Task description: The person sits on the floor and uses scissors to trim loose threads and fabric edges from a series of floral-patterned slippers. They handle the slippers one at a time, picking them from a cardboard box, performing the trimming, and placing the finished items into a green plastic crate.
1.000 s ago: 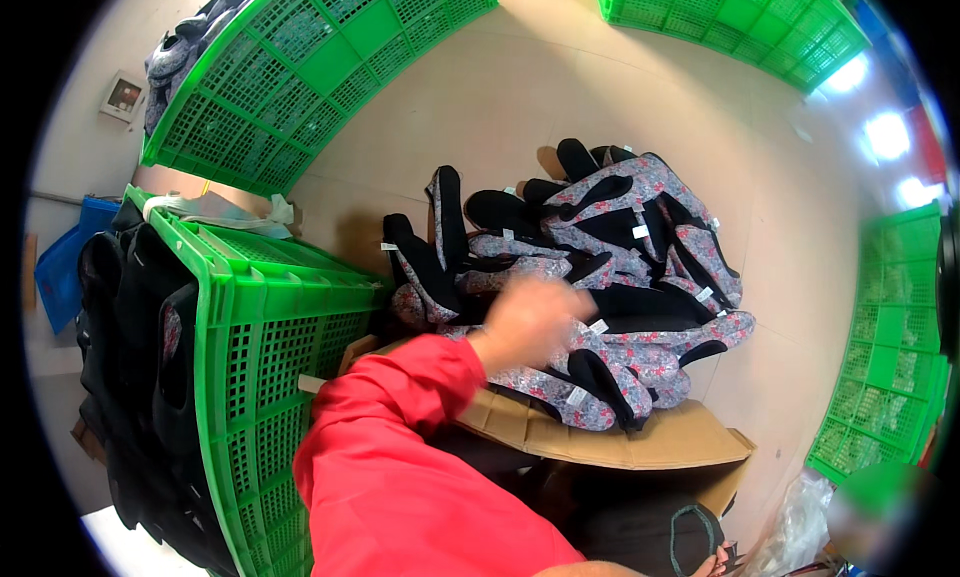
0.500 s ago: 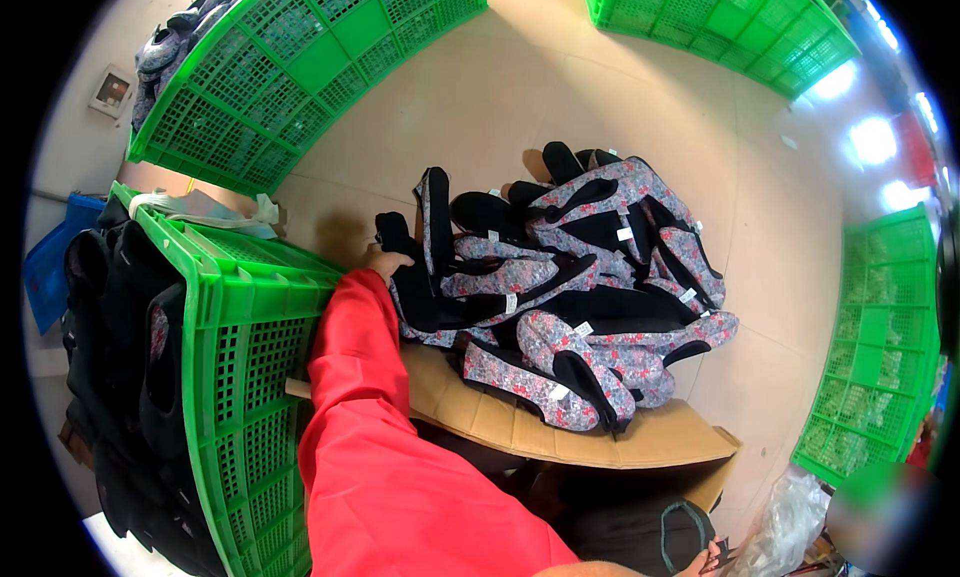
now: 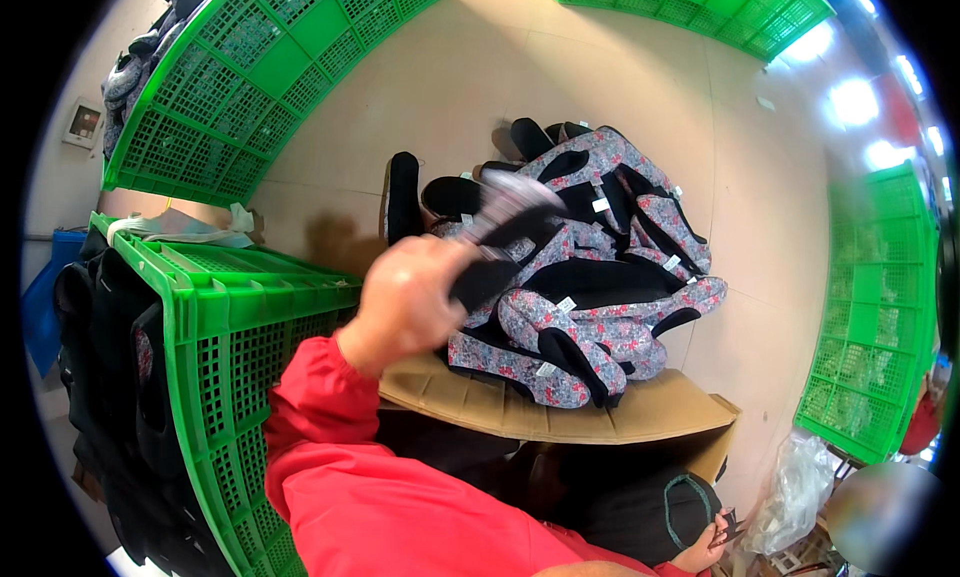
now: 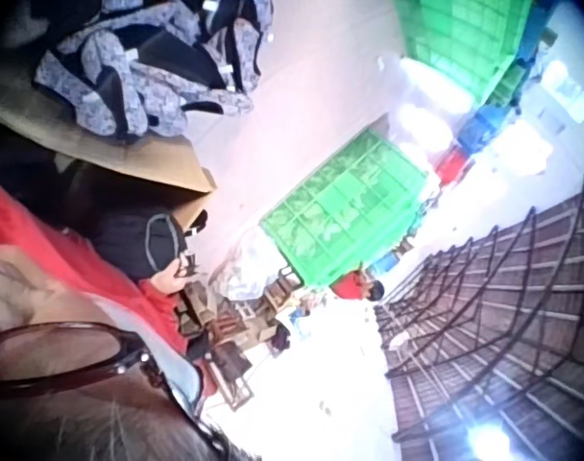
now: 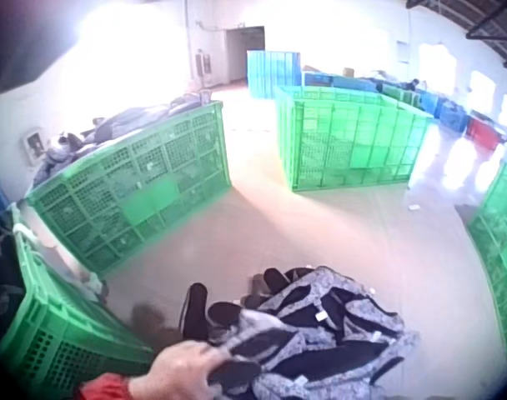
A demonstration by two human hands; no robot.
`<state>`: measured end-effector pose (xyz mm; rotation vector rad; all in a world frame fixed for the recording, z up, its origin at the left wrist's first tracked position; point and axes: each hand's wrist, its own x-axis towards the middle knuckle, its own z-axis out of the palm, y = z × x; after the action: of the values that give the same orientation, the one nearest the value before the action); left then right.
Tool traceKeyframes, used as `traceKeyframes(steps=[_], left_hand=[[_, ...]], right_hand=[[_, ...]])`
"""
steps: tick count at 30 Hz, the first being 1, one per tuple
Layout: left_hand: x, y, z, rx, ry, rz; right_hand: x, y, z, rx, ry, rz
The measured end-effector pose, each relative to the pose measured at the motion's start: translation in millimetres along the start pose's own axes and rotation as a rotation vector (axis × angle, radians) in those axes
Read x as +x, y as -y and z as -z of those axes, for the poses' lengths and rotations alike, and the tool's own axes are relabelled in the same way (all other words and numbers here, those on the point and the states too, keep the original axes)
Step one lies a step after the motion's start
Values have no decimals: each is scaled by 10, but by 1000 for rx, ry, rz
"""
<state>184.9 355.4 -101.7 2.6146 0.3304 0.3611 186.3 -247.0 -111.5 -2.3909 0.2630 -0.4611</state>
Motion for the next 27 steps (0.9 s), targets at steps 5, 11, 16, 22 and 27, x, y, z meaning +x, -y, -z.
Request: traceKeyframes(steps=[5, 11, 16, 22, 27], left_hand=[[-95, -613, -470, -272, 704, -345], [-426, -530, -1594, -198, 794, -371], [101, -414, -885, -442, 505, -75], [17, 1933, -1372, 396, -128, 850], [-800, 2941, -2034, -110, 264, 1034]], right_hand=[[73, -285, 76, -117, 6, 57], [4, 355, -5, 21, 134, -55], [-12, 362, -17, -160, 90, -235], [21, 348, -36, -25, 128, -129], [-2, 19, 90, 6, 53, -88]])
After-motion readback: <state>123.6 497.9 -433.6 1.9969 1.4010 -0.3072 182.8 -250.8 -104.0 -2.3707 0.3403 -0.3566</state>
